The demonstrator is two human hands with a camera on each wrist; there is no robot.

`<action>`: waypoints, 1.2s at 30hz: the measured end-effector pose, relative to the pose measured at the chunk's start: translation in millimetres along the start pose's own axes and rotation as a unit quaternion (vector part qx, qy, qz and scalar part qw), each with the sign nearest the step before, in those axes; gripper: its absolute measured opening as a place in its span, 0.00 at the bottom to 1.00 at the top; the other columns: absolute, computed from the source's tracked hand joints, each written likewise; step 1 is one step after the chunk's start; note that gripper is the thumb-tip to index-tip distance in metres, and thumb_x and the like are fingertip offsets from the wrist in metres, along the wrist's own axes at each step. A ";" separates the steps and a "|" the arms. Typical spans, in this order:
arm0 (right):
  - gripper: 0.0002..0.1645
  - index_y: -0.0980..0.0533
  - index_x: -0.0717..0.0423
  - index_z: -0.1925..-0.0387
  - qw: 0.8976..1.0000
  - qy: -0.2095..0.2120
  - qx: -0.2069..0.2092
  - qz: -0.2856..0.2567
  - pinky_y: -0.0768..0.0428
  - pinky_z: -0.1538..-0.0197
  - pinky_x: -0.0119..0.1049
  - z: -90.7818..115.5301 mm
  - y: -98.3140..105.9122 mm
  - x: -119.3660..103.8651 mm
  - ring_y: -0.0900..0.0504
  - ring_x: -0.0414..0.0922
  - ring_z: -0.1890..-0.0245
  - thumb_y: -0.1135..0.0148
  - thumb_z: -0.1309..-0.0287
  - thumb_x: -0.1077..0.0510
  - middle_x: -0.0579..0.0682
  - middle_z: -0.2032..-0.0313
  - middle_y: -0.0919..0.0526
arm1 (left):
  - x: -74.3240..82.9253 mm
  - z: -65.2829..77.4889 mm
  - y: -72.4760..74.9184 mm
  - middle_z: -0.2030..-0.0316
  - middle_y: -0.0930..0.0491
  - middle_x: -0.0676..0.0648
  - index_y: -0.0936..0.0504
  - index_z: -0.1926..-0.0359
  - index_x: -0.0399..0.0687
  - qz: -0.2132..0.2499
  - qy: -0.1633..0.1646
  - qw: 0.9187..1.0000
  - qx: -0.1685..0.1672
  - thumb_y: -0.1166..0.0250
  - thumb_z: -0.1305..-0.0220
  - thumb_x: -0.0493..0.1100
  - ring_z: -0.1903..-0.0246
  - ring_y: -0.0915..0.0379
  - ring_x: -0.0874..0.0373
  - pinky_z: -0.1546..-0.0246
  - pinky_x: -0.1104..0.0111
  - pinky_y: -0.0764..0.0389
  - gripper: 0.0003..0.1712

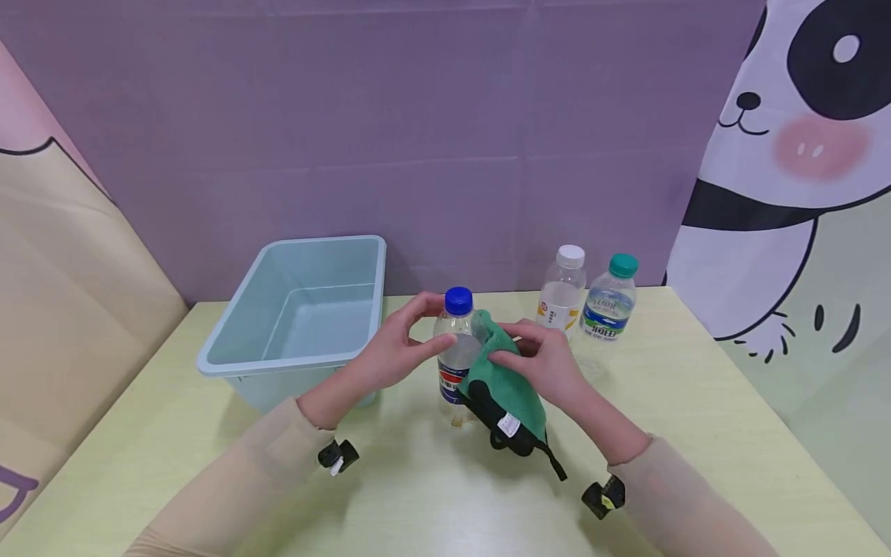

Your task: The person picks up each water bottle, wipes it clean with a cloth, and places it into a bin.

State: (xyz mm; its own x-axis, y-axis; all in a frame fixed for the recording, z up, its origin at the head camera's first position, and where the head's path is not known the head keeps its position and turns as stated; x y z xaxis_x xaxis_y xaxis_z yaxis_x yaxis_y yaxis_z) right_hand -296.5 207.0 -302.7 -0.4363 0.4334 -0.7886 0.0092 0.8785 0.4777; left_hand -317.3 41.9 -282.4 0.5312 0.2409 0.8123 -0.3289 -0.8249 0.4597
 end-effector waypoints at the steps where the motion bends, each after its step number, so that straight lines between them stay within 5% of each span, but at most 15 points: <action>1: 0.22 0.21 0.68 0.48 1.000 0.004 0.007 0.001 0.18 0.60 0.30 -1.3 3.6 -4.7 0.15 0.43 0.62 0.31 0.45 0.67 0.59 0.59 0.17 | 0.3 0.2 0.2 0.44 0.26 0.46 0.30 0.38 0.45 0.000 -0.001 1.000 0.000 0.34 0.35 0.42 0.42 0.33 0.51 0.58 0.64 0.17 0.26; 9: 0.20 0.20 0.67 0.50 0.997 0.061 0.042 0.015 0.17 0.65 0.29 -8.1 19.7 -36.9 0.19 0.37 0.66 0.30 0.47 0.70 0.59 0.61 0.17 | 2.6 0.0 -0.4 0.44 0.26 0.46 0.30 0.38 0.46 0.010 -0.010 1.000 -0.002 0.34 0.35 0.42 0.42 0.33 0.50 0.59 0.64 0.17 0.26; 18: 0.19 0.20 0.68 0.51 0.998 0.055 0.037 0.017 0.17 0.64 0.29 -9.5 17.7 -34.8 0.18 0.37 0.67 0.31 0.46 0.70 0.59 0.62 0.18 | 5.2 -0.3 0.4 0.44 0.26 0.45 0.30 0.39 0.44 0.012 -0.011 1.000 -0.002 0.34 0.35 0.41 0.42 0.33 0.50 0.59 0.65 0.17 0.25; 28: 0.18 0.24 0.68 0.52 1.000 -0.024 -0.013 -0.004 0.16 0.59 0.39 -2.7 -1.2 -1.6 0.15 0.57 0.60 0.32 0.45 0.69 0.62 0.56 0.20 | 3.4 0.5 0.6 0.44 0.26 0.45 0.30 0.38 0.45 0.009 -0.001 1.000 -0.001 0.34 0.35 0.41 0.42 0.33 0.50 0.59 0.64 0.17 0.26; 36: 0.16 0.25 0.64 0.55 0.992 -0.066 -0.106 0.008 0.17 0.61 0.34 6.6 -35.6 39.8 0.15 0.48 0.67 0.31 0.45 0.67 0.58 0.58 0.20 | 2.0 1.1 -0.2 0.43 0.26 0.46 0.31 0.38 0.46 0.003 0.004 1.000 -0.001 0.34 0.35 0.42 0.41 0.33 0.51 0.57 0.64 0.18 0.27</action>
State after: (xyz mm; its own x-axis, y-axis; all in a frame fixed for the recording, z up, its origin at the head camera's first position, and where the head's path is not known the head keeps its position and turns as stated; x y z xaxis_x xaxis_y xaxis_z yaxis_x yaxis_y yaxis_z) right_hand -308.3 194.3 -353.6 -0.3164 0.4808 -0.8177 -0.1811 0.8156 0.5496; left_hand -315.3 42.0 -281.3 0.5222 0.2398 0.8184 -0.3347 -0.8251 0.4553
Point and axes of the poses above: each hand's wrist, its own z-axis away from the middle knuckle, its own y-axis out of the back of the hand, x = y × z, the point moved 10 cm from there along -z, towards the middle knuckle
